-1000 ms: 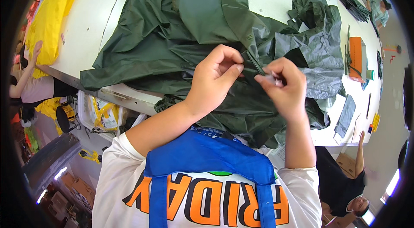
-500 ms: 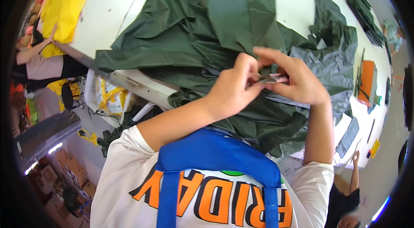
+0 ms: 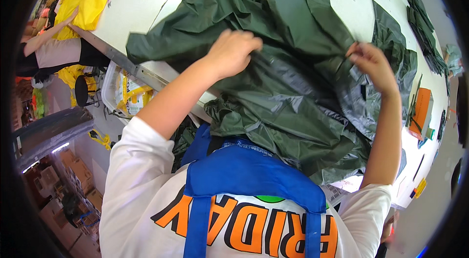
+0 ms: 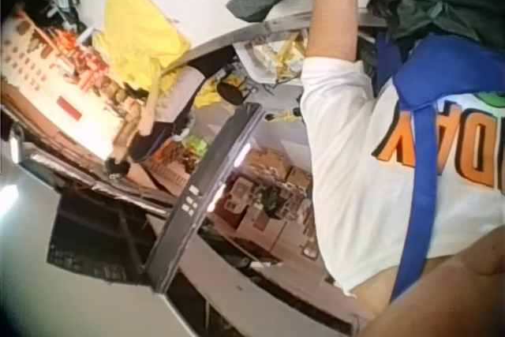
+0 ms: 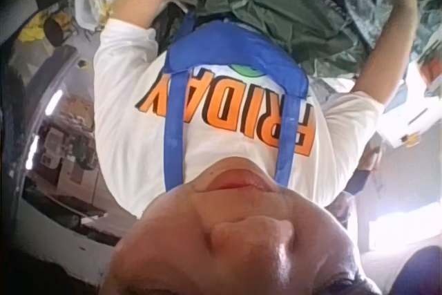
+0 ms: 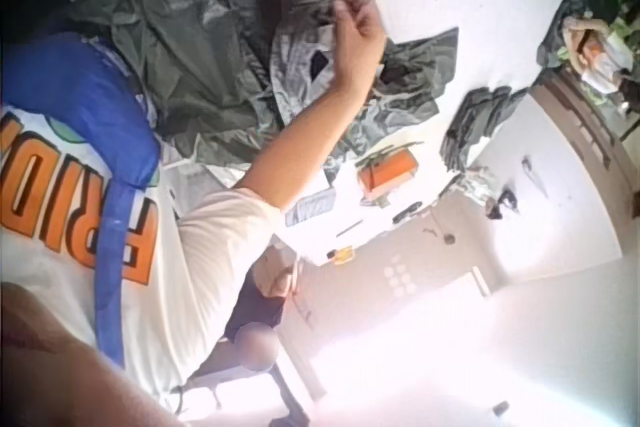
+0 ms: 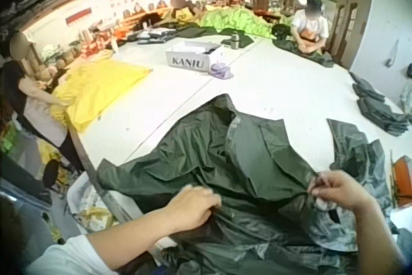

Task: The person uses a small blade to cut open a dark green jacket on a white table, removing tags and cutting along seams and zippers. The person then folds the jacket and places it into a blue bag.

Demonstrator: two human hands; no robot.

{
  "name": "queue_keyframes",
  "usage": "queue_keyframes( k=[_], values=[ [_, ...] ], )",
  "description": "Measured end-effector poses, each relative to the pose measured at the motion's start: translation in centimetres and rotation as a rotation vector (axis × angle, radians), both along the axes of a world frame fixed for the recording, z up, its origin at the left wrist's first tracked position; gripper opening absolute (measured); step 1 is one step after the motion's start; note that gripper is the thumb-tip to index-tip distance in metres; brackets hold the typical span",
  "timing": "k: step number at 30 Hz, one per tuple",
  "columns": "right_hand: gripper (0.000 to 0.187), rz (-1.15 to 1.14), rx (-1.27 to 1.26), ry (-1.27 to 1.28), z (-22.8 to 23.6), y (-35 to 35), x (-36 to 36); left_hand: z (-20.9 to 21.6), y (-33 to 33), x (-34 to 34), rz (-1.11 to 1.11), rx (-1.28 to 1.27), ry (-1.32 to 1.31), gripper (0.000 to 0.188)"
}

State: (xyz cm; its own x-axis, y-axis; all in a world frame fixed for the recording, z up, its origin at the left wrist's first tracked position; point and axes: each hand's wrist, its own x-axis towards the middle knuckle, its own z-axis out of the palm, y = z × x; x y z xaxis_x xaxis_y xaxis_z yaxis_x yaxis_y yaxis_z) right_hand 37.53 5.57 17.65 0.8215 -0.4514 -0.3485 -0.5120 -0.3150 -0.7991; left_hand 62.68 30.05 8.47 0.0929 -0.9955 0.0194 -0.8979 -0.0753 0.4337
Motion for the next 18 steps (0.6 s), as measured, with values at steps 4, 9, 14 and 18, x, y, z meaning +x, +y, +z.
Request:
queue_keyframes(
  k=[4,9,14,18],
  values=[
    [0.015,-0.42,-0.001,-0.398,1.3,-5.0,-3.3,9.0,3.0,-1.5,-0.171,-1.164,-0.305,0.013],
    [0.019,-0.157,-0.185,-0.256,2.7,1.3,-0.1,-1.3,14.1,-0.4,0.036,-0.05,-0.223,0.022],
    [0.013,0.235,-0.177,-0.106,-3.1,7.1,2.2,-2.5,11.3,-4.4,0.15,-0.2,0.257,0.02],
    [0.011,0.352,-0.086,-0.053,-5.6,9.1,2.7,-1.3,7.6,-8.7,0.291,-0.263,0.359,0.034]
  ],
)
